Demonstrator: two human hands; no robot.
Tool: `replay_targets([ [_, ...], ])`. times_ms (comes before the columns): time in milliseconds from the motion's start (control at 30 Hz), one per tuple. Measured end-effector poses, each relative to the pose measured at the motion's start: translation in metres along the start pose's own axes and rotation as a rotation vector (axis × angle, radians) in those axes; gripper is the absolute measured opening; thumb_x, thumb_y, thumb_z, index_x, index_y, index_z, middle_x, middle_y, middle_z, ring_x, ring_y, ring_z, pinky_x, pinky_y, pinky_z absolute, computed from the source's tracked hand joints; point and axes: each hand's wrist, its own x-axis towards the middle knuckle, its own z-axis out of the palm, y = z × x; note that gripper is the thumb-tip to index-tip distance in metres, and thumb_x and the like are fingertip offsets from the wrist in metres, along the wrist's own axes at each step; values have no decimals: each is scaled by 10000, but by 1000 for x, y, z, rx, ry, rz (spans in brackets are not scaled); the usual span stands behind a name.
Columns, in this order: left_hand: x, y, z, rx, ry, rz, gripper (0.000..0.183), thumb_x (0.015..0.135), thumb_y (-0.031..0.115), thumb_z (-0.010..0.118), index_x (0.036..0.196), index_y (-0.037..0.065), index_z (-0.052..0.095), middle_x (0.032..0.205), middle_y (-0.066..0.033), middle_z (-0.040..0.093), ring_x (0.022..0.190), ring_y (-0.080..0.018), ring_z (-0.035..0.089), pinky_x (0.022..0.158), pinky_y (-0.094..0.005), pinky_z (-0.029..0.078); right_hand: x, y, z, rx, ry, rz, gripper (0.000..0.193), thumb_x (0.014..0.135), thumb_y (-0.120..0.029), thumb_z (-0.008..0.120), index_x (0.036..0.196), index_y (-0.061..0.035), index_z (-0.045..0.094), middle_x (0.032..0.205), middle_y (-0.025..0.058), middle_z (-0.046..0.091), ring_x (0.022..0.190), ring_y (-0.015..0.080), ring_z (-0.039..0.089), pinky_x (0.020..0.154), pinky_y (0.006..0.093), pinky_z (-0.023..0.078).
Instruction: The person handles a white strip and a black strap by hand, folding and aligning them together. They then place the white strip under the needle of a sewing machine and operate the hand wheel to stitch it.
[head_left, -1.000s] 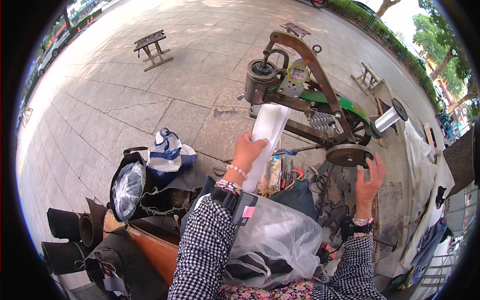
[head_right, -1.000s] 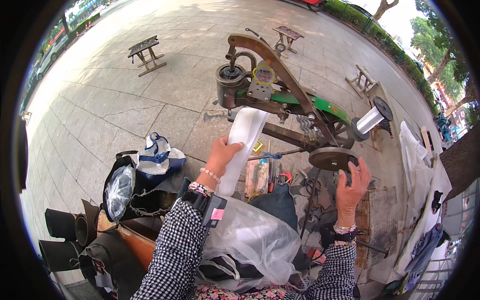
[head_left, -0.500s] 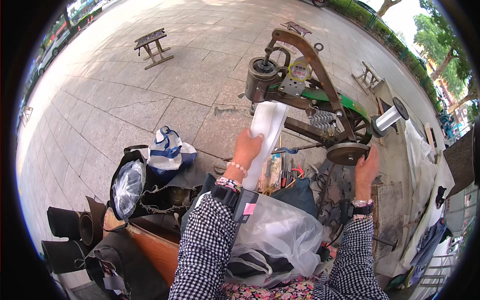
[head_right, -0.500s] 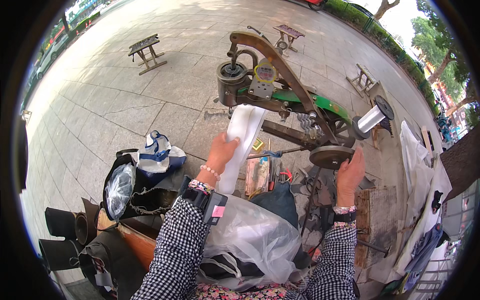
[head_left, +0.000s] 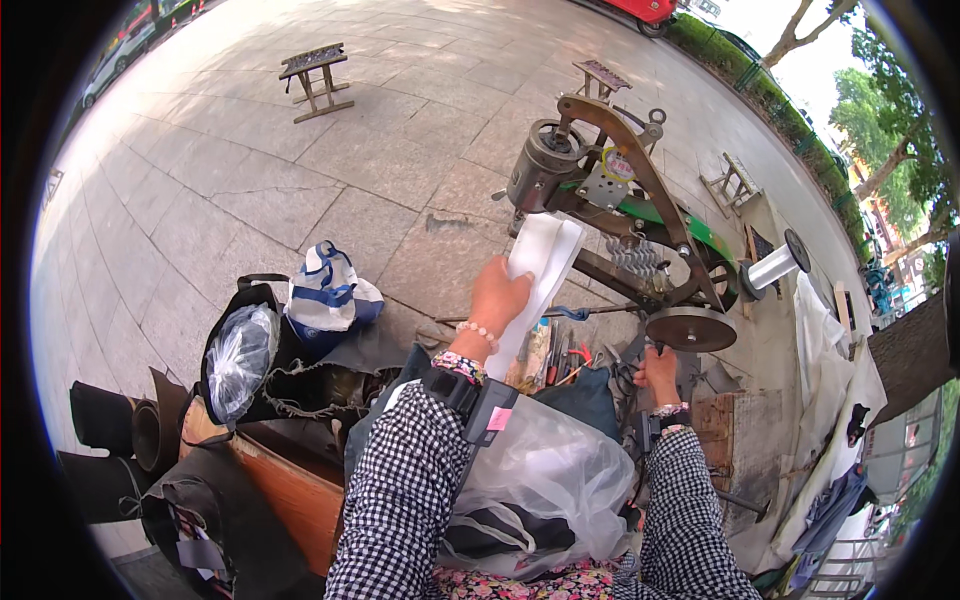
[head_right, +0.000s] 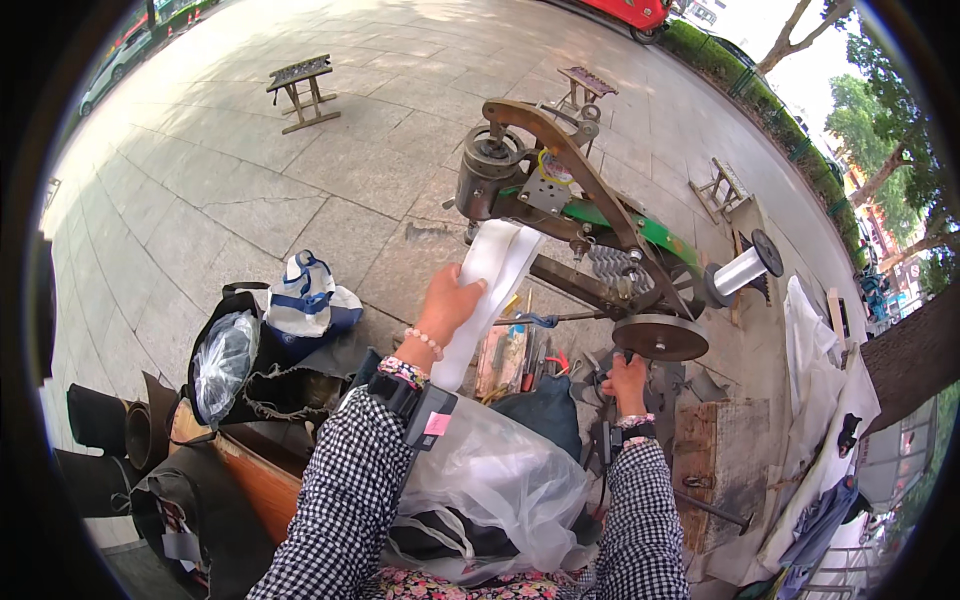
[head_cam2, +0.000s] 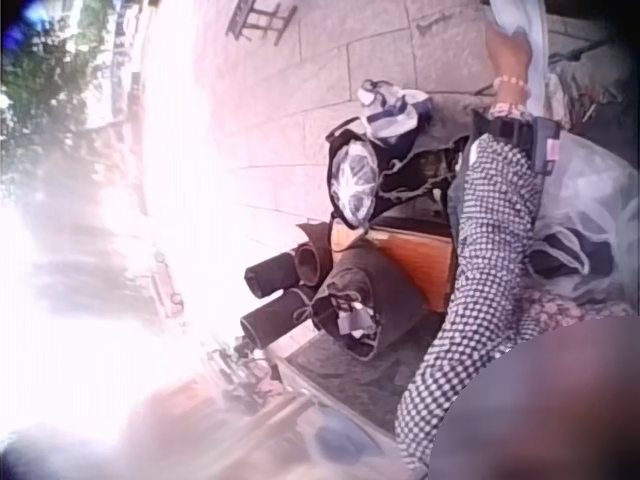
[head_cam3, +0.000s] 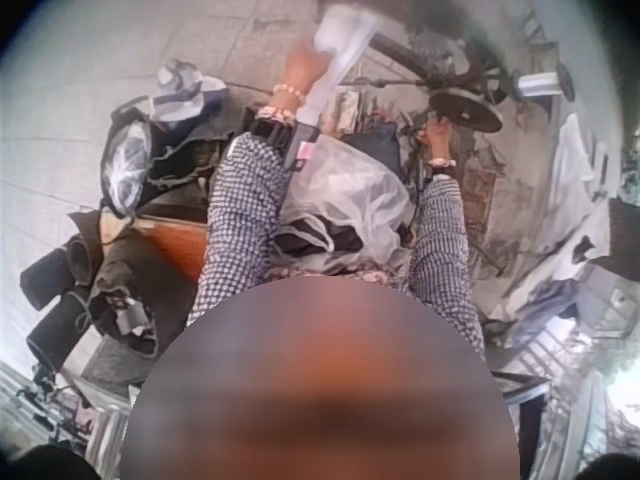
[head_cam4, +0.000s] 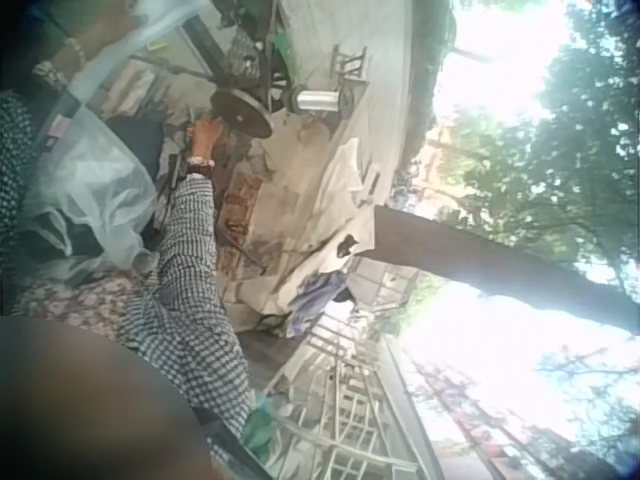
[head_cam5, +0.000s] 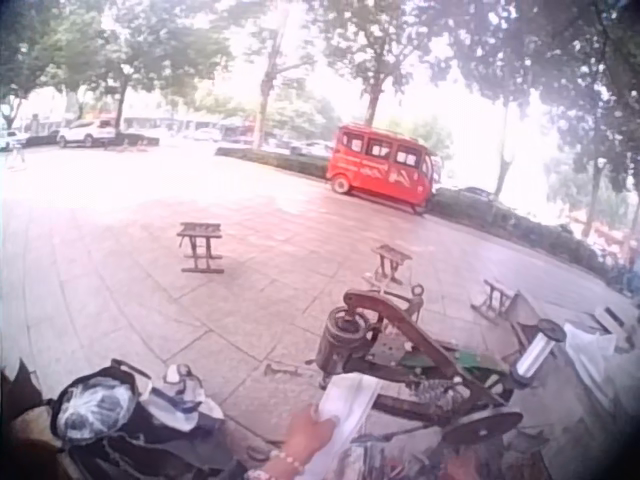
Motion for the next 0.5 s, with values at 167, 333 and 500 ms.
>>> replay_targets([
  [167, -1, 3, 6, -21, -34, -1, 344, 704, 206, 619, 924, -51, 562, 883, -248, 602, 854, -376, 584, 757, -404, 451, -36, -62, -5, 223, -181, -163, 253, 823, -251, 523, 891, -9, 495, 523, 14, 404, 351, 99, 389, 319, 247, 364],
  [333, -2, 6, 3, -34, -52, 21, 325, 705, 202, 617, 907, -48, 569, 866, -243, 606, 844, -373, 587, 742, -404, 454, -22, -74, -90, -18, 124, -314, 216, 821, -228, 519, 792, -14, 516, 517, 18, 414, 349, 109, 388, 311, 246, 355],
  [500, 0, 10, 9, -25, -61, 64, 341, 702, 217, 628, 909, -47, 573, 860, -242, 607, 833, -376, 587, 729, -408, 456, 22, 1, -102, -417, 284, -392, 257, 831, -244, 512, 817, 12, 499, 505, 49, 453, 329, 152, 437, 312, 298, 398],
])
